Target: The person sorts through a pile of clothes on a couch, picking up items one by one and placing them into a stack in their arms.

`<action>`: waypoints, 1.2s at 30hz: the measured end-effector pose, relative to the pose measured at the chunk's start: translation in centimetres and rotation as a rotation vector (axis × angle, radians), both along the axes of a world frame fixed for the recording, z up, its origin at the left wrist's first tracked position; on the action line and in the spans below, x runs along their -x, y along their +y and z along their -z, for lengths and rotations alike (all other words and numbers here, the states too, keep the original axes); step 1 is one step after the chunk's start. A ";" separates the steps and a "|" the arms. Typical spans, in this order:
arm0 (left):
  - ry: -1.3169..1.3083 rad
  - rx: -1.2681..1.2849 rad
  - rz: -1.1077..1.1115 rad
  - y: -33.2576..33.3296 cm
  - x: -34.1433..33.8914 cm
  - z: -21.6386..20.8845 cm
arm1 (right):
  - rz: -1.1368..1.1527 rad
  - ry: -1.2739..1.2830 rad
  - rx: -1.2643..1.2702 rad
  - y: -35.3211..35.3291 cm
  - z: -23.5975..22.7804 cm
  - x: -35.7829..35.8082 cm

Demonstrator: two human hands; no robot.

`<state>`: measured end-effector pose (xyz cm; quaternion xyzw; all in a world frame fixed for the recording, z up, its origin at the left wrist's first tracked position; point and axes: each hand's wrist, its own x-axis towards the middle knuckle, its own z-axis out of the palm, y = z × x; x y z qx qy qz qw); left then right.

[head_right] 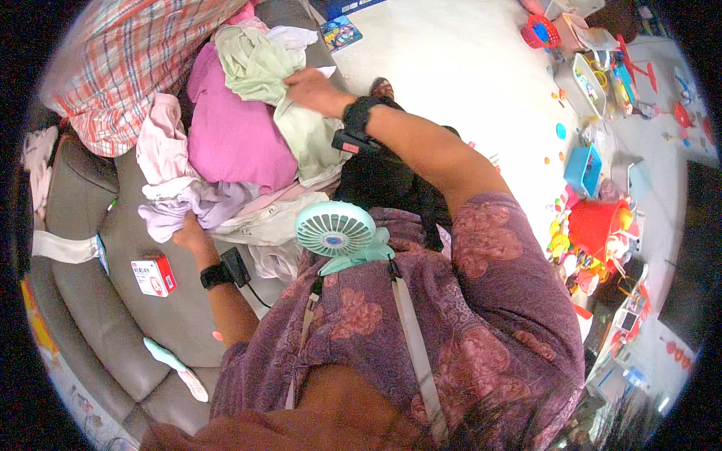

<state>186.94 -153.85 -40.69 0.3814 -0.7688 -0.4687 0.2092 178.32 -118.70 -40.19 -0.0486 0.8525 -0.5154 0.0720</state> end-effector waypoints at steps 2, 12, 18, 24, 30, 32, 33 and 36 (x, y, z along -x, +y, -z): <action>-0.060 0.246 0.155 0.0 -1.7 -1.4 | -0.076 0.133 0.235 2.2 1.1 0.6; 0.494 0.385 0.862 13.2 -0.6 -9.6 | -0.300 0.204 0.630 0.0 -12.6 -3.6; 0.605 0.321 1.269 15.3 0.0 -7.4 | -0.716 0.091 0.508 -3.7 -14.3 -6.4; 0.455 0.581 0.809 14.0 -2.7 -10.1 | -0.601 0.130 0.609 -3.3 -13.8 -6.3; 0.609 0.006 0.494 6.5 -4.6 -13.7 | -0.275 -0.055 0.636 -1.5 -10.8 -5.0; 0.563 -0.071 0.459 2.4 -4.2 -13.0 | -0.277 -0.091 0.499 -1.6 -9.8 -5.2; 0.455 0.017 0.461 0.6 -3.4 -12.1 | -0.247 -0.128 0.437 -1.7 -9.2 -5.4; 0.050 0.483 0.391 -0.4 -1.0 -9.7 | -0.220 -0.009 0.241 -1.2 -6.9 -4.8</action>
